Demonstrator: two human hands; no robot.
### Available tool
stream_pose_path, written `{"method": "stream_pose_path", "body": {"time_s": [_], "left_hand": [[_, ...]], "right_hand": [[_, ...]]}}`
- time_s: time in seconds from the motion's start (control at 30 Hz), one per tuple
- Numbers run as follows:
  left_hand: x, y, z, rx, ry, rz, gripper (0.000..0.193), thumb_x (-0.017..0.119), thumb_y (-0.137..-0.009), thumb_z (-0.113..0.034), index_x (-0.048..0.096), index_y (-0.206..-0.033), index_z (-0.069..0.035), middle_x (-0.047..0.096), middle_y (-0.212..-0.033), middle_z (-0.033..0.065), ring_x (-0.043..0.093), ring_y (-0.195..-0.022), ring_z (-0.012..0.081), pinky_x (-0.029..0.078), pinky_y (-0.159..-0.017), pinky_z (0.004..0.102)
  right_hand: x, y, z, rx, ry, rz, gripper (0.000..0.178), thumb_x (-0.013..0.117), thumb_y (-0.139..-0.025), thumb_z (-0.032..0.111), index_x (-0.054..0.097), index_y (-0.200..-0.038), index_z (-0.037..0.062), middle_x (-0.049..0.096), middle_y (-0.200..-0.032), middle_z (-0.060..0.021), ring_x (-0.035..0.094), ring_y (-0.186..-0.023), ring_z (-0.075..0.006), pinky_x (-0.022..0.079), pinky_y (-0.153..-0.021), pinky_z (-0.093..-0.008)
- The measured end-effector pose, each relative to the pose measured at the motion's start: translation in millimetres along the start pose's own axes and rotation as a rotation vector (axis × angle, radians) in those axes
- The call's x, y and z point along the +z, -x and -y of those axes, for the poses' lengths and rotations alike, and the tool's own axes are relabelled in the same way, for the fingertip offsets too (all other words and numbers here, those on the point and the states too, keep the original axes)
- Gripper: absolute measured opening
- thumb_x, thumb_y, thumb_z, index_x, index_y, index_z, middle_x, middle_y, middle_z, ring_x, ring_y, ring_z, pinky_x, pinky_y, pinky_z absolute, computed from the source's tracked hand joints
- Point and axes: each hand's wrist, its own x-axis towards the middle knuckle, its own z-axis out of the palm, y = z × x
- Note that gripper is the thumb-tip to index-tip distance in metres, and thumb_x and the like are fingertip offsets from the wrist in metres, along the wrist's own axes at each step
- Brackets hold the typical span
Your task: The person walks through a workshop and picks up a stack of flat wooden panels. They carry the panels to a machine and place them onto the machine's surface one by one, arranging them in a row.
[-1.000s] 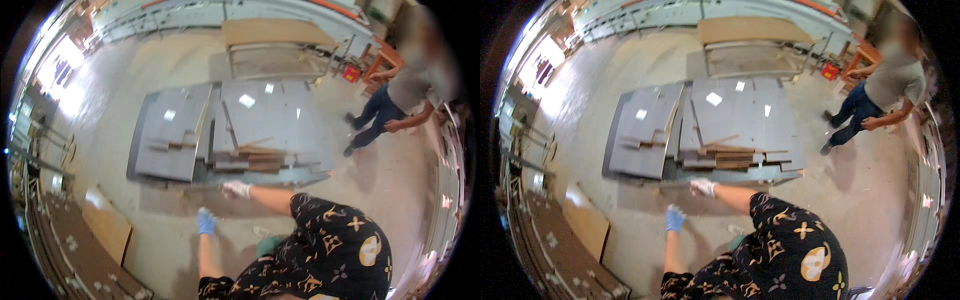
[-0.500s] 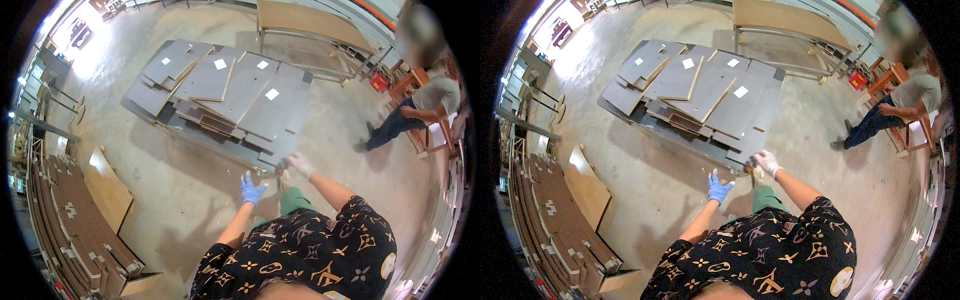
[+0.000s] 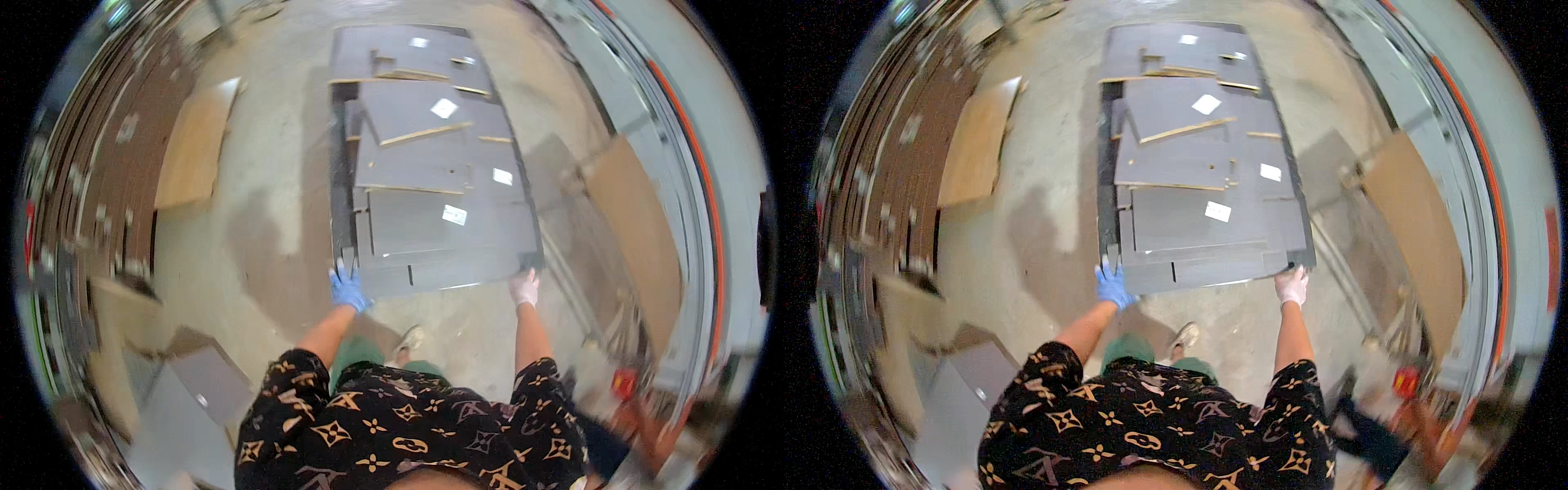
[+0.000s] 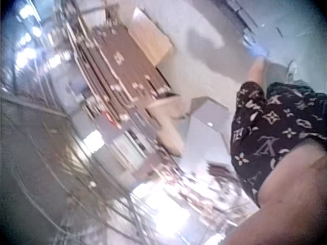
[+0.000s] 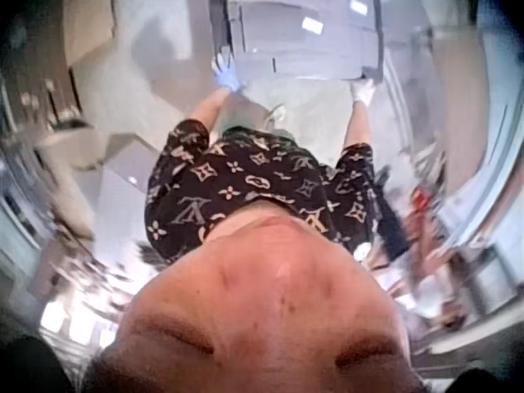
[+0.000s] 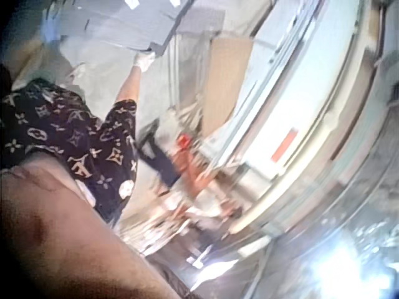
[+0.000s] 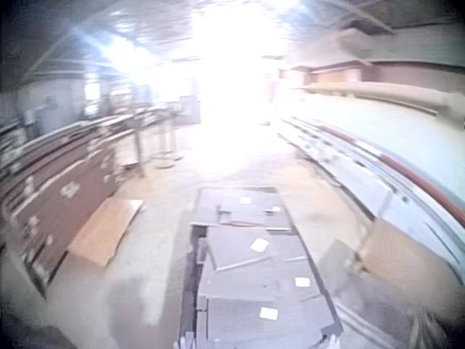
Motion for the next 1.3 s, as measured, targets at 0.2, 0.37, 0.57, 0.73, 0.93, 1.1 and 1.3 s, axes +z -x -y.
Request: {"method": "stream_pose_path", "body": {"time_s": [0.2, 0.37, 0.57, 0.73, 0.93, 1.1, 1.3], "left_hand": [[-104, -69, 62, 0.010, 0.031, 0.062, 0.113, 0.075, -0.057, -0.043, 0.003, -0.141, -0.022, 0.002, -0.144, 0.0207, 0.014, -0.129, 0.0440, 0.029, -0.099, 0.0500], [-153, -89, 108, 0.029, -0.009, 0.049, 0.111, 0.076, -0.058, -0.036, 0.003, -0.141, -0.026, 0.003, -0.145, 0.0175, 0.019, -0.127, 0.0438, 0.033, -0.098, 0.0493], [-178, -106, 103, -0.066, -0.199, 0.204, 0.113, 0.076, -0.059, -0.036, -0.002, -0.141, -0.025, 0.002, -0.145, 0.0167, 0.020, -0.126, 0.0430, 0.031, -0.099, 0.0482], [-203, -107, 82, -0.127, -0.216, 0.218, 0.118, 0.078, -0.057, -0.040, -0.004, -0.140, -0.026, 0.001, -0.145, 0.0161, 0.025, -0.125, 0.0405, 0.038, -0.094, 0.0480], [-198, -115, 92, -0.195, -0.204, 0.159, 0.123, 0.078, -0.054, -0.043, -0.007, -0.140, -0.023, 0.005, -0.144, 0.0199, 0.023, -0.128, 0.0377, 0.034, -0.098, 0.0427], [-181, -113, 87, -0.345, -0.232, 0.171, 0.120, 0.079, -0.056, -0.032, -0.007, -0.139, -0.031, 0.004, -0.146, 0.0134, 0.031, -0.124, 0.0363, 0.038, -0.093, 0.0463], [-151, -119, 94, -0.361, -0.198, 0.053, 0.118, 0.077, -0.056, -0.023, -0.006, -0.139, -0.031, 0.006, -0.145, 0.0174, 0.036, -0.121, 0.0336, 0.040, -0.092, 0.0438]], "right_hand": [[-7, 15, 95, -0.103, 0.366, 0.123, 0.099, 0.069, -0.060, 0.049, 0.016, -0.139, 0.0208, 0.012, -0.143, -0.0189, 0.037, -0.121, -0.0365, 0.036, -0.098, -0.0402], [-35, 51, 133, -0.102, 0.507, 0.329, 0.103, 0.069, -0.060, 0.051, 0.010, -0.140, 0.0247, 0.006, -0.145, -0.0167, 0.039, -0.120, -0.0365, 0.038, -0.095, -0.0395], [-74, 31, 169, -0.020, 0.612, 0.565, 0.110, 0.072, -0.055, 0.052, 0.010, -0.141, 0.0196, -0.003, -0.145, -0.0174, 0.041, -0.120, -0.0315, 0.039, -0.096, -0.0356], [-73, -3, 160, -0.179, 0.615, 0.602, 0.120, 0.074, -0.048, 0.061, 0.012, -0.141, 0.0184, -0.011, -0.144, -0.0191, 0.024, -0.132, -0.0245, 0.033, -0.098, -0.0415], [-61, -9, 151, -0.324, 0.488, 0.508, 0.115, 0.073, -0.047, 0.063, 0.022, -0.139, 0.0168, -0.004, -0.144, -0.0225, 0.024, -0.131, -0.0248, 0.033, -0.096, -0.0443], [-40, -15, 134, -0.403, 0.413, 0.527, 0.107, 0.075, -0.049, 0.056, 0.025, -0.138, 0.0222, -0.006, -0.144, -0.0224, 0.044, -0.119, -0.0264, 0.035, -0.094, -0.0414], [14, -34, 120, -0.392, 0.368, 0.516, 0.112, 0.079, -0.046, 0.051, 0.019, -0.138, 0.0321, -0.006, -0.144, -0.0205, 0.044, -0.119, -0.0279, 0.041, -0.088, -0.0397]]}}
